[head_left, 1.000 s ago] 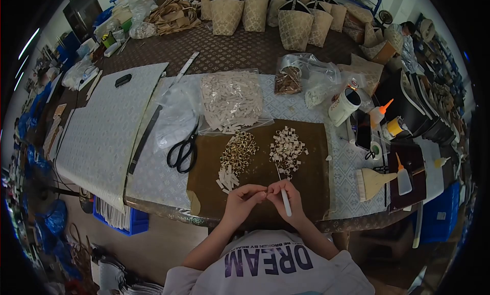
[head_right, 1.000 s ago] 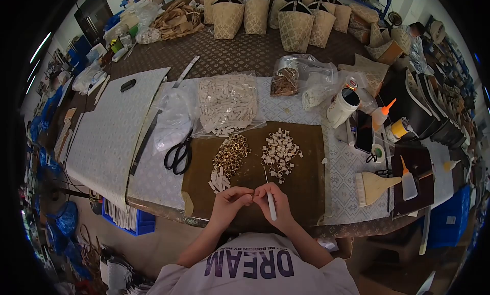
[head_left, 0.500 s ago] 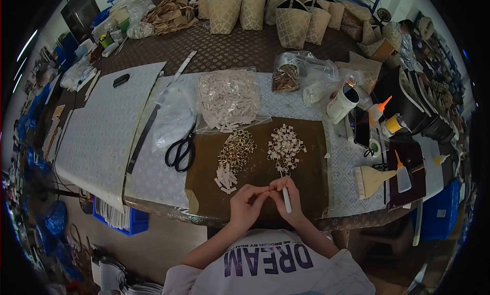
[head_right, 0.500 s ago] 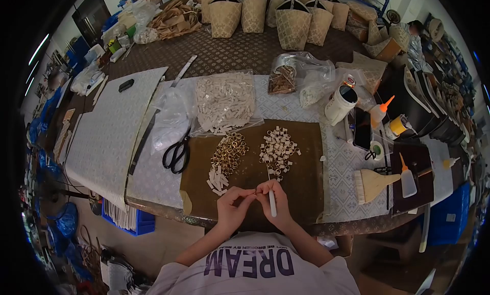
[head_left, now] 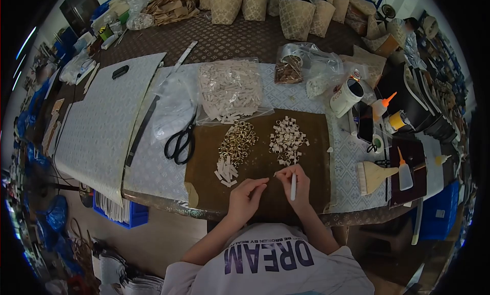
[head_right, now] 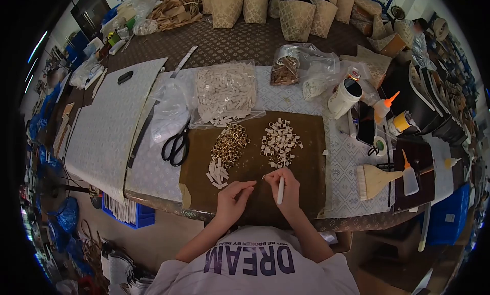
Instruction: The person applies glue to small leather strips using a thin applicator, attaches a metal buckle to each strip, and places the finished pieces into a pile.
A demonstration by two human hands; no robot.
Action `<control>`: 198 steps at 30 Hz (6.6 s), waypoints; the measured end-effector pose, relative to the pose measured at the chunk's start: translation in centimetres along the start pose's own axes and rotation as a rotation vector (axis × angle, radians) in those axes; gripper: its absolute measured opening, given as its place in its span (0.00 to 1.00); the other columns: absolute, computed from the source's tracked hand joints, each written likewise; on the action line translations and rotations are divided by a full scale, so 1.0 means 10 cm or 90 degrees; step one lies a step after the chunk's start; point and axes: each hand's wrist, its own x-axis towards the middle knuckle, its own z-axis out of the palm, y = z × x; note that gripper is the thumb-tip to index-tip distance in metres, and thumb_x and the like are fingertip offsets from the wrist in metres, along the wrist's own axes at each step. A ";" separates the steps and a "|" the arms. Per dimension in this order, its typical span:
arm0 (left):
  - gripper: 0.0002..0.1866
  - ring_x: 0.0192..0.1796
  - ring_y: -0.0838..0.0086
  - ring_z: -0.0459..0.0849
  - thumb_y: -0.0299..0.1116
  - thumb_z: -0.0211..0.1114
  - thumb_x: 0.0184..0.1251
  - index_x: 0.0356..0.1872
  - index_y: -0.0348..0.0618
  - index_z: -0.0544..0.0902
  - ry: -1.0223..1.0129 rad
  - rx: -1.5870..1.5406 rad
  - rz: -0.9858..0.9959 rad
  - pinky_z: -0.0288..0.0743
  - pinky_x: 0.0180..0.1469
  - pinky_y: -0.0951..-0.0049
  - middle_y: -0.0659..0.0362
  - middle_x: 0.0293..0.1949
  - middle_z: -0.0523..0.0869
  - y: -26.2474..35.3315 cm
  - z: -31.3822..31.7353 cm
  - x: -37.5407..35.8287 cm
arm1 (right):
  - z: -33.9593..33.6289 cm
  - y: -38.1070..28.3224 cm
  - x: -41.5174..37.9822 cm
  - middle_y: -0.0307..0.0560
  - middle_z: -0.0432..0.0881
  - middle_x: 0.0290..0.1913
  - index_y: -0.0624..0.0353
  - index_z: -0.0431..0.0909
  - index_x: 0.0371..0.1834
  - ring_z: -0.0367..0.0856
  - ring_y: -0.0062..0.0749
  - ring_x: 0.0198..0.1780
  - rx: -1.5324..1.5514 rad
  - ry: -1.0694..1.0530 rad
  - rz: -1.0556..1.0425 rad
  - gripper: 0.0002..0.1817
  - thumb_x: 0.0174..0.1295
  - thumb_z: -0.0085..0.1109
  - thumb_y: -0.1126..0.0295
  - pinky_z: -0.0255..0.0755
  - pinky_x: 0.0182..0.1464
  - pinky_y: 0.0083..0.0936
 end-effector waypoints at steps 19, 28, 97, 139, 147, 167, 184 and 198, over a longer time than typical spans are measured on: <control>0.07 0.34 0.65 0.80 0.26 0.68 0.52 0.33 0.40 0.82 0.145 0.195 0.009 0.74 0.36 0.69 0.55 0.33 0.79 -0.28 -0.50 0.31 | 0.17 -0.04 -0.02 0.48 0.81 0.39 0.64 0.73 0.45 0.80 0.26 0.36 0.030 -0.029 -0.107 0.08 0.65 0.50 0.78 0.75 0.39 0.21; 0.07 0.33 0.71 0.83 0.19 0.66 0.51 0.33 0.39 0.83 -0.008 0.046 0.142 0.76 0.34 0.76 0.56 0.33 0.83 0.02 -0.39 0.20 | 0.34 -0.19 -0.01 0.46 0.78 0.39 0.65 0.70 0.42 0.80 0.24 0.38 0.256 -0.191 0.080 0.05 0.63 0.50 0.82 0.75 0.42 0.19; 0.11 0.41 0.75 0.84 0.26 0.57 0.67 0.48 0.34 0.79 -0.154 -0.524 -0.239 0.77 0.45 0.80 0.56 0.39 0.84 -0.02 -0.21 0.14 | 0.07 -0.25 -0.07 0.41 0.75 0.38 0.62 0.69 0.39 0.78 0.21 0.40 0.350 -0.147 0.139 0.09 0.58 0.56 0.84 0.75 0.41 0.18; 0.06 0.35 0.82 0.82 0.22 0.63 0.60 0.39 0.37 0.83 -0.217 -0.338 -0.062 0.75 0.37 0.83 0.60 0.33 0.85 0.20 -0.56 1.40 | 0.33 -0.68 1.01 0.39 0.74 0.36 0.60 0.68 0.40 0.75 0.21 0.38 0.273 -0.087 0.067 0.12 0.57 0.58 0.83 0.70 0.43 0.16; 0.08 0.38 0.78 0.83 0.21 0.62 0.61 0.41 0.35 0.82 -0.164 -0.526 -0.052 0.78 0.43 0.79 0.57 0.36 0.85 -0.08 -0.65 1.78 | 0.62 -0.62 1.51 0.44 0.76 0.36 0.60 0.69 0.36 0.75 0.23 0.38 0.112 -0.101 -0.069 0.08 0.57 0.57 0.82 0.71 0.42 0.18; 0.08 0.41 0.70 0.84 0.22 0.62 0.61 0.42 0.37 0.80 0.025 -0.725 -0.242 0.79 0.44 0.76 0.57 0.37 0.84 -0.58 -1.03 2.03 | 0.97 -0.44 2.05 0.41 0.77 0.32 0.65 0.73 0.42 0.77 0.22 0.35 0.228 -0.131 0.072 0.17 0.70 0.47 0.60 0.73 0.39 0.18; 0.10 0.39 0.70 0.85 0.22 0.62 0.61 0.44 0.34 0.80 -0.049 -0.726 -0.317 0.80 0.44 0.77 0.55 0.36 0.84 -0.56 -0.98 2.01 | 0.95 -0.33 2.01 0.37 0.74 0.25 0.62 0.73 0.32 0.73 0.19 0.26 0.299 -0.116 0.161 0.16 0.71 0.43 0.62 0.68 0.33 0.18; 0.11 0.38 0.72 0.85 0.23 0.63 0.60 0.44 0.34 0.80 -0.041 -0.741 -0.329 0.80 0.44 0.79 0.56 0.35 0.85 -0.55 -0.98 2.01 | 0.98 -0.34 2.04 0.36 0.74 0.23 0.62 0.72 0.30 0.72 0.18 0.25 0.228 -0.114 0.146 0.16 0.72 0.42 0.63 0.65 0.31 0.16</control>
